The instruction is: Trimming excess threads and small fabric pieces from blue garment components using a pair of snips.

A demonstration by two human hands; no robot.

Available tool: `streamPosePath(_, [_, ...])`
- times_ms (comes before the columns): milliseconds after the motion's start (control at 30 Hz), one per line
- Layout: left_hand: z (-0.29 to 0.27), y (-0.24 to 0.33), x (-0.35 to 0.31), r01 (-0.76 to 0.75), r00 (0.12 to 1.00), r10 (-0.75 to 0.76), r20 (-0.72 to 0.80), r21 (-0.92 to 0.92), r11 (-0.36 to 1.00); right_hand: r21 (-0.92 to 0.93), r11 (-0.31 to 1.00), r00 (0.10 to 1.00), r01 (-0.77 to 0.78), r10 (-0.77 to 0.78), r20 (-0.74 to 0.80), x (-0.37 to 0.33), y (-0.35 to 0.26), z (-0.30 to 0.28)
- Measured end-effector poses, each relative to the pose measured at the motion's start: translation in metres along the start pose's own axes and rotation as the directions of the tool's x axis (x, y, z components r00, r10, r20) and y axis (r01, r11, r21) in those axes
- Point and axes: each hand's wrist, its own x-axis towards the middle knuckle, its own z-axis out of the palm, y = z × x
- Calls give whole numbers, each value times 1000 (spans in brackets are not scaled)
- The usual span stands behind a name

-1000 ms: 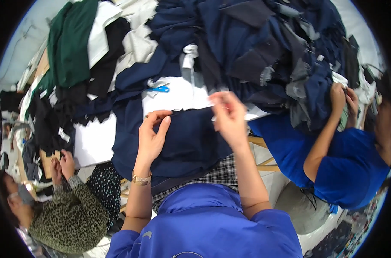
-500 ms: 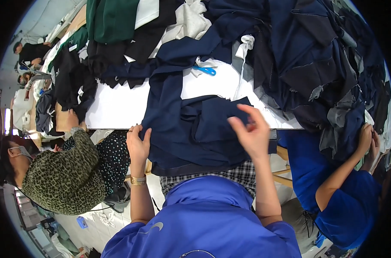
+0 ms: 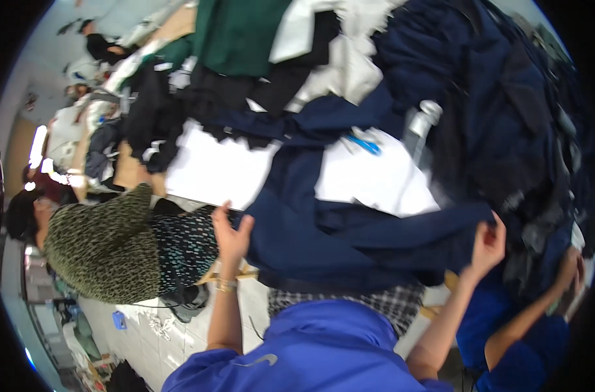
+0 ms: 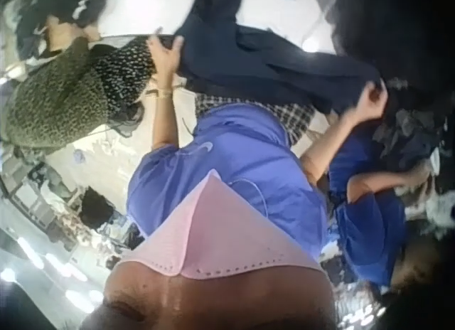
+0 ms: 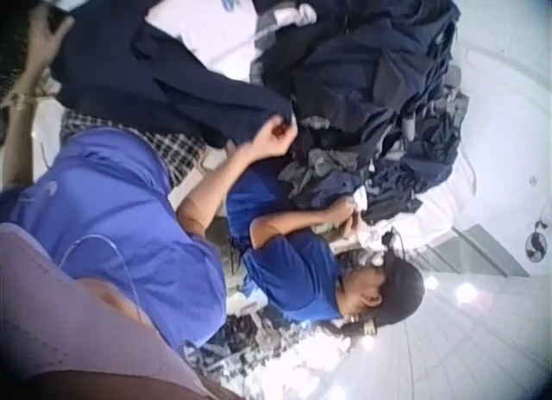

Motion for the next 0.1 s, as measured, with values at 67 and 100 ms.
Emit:
streamPosePath(67, [24, -34, -27, 49, 988, -45, -146, 19, 999, 30, 999, 1000, -12, 12, -9, -7, -13, 12])
streamPosePath(100, [3, -163, -49, 2, 980, 10, -199, 63, 998, 202, 979, 999, -6, -4, 50, -1, -23, 71])
